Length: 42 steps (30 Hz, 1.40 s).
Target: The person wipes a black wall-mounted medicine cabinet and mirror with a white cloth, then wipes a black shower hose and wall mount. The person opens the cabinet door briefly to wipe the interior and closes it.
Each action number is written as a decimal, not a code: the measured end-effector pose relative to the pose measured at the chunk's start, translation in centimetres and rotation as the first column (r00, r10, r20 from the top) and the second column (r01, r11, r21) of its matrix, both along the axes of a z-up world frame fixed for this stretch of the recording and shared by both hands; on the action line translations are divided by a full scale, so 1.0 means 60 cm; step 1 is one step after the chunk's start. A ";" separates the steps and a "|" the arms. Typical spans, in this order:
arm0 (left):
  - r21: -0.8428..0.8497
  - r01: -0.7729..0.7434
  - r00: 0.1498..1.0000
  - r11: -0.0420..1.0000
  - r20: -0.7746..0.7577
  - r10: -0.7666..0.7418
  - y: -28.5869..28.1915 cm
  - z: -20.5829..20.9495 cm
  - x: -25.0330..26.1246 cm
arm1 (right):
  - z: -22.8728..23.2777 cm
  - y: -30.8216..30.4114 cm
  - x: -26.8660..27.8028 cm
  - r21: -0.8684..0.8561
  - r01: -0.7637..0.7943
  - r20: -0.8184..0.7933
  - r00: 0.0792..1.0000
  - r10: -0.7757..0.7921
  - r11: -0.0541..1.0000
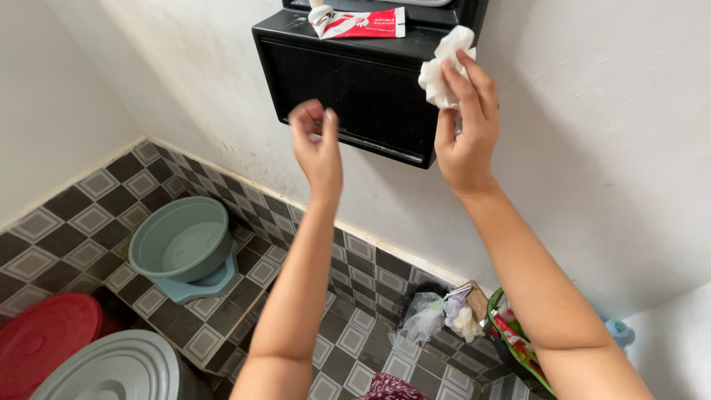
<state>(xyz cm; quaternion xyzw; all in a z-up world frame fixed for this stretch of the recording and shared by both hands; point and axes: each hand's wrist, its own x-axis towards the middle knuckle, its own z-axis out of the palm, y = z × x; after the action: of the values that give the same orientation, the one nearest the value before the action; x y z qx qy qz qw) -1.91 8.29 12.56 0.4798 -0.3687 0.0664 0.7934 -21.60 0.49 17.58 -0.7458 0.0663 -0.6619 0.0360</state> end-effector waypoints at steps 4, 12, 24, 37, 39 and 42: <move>0.056 -0.448 0.870 0.892 0.256 0.421 -0.015 0.129 0.051 | -0.002 -0.003 -0.013 -0.026 -0.004 0.001 1.000 0.004 1.000; 0.370 -0.577 0.815 0.728 0.307 0.491 -0.057 0.193 0.070 | 0.007 -0.012 -0.031 -0.025 -0.085 -0.047 0.995 0.084 0.996; 0.313 -0.580 0.800 0.752 0.045 0.598 -0.080 0.176 0.097 | 0.081 -0.036 -0.036 0.067 -0.084 -0.103 0.991 0.091 0.994; 0.334 -0.694 0.707 0.638 0.146 0.692 -0.106 0.219 0.134 | 0.194 -0.119 0.079 0.171 -0.079 -0.422 0.895 0.145 0.982; 0.212 -0.727 0.681 0.653 0.108 0.724 -0.101 0.202 0.113 | 0.204 -0.131 0.078 0.127 -0.186 -0.487 0.844 0.225 0.974; 0.059 -0.633 0.774 0.772 0.057 0.631 -0.075 0.138 0.065 | 0.219 -0.137 0.018 0.189 -0.257 -0.560 0.764 0.319 0.948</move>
<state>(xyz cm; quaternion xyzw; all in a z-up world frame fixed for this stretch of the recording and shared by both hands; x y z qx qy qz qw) 1.97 3.79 20.85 0.6038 -0.2016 0.3233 0.7002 -20.51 -7.74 30.72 -0.9110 -0.0075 -0.3829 0.1527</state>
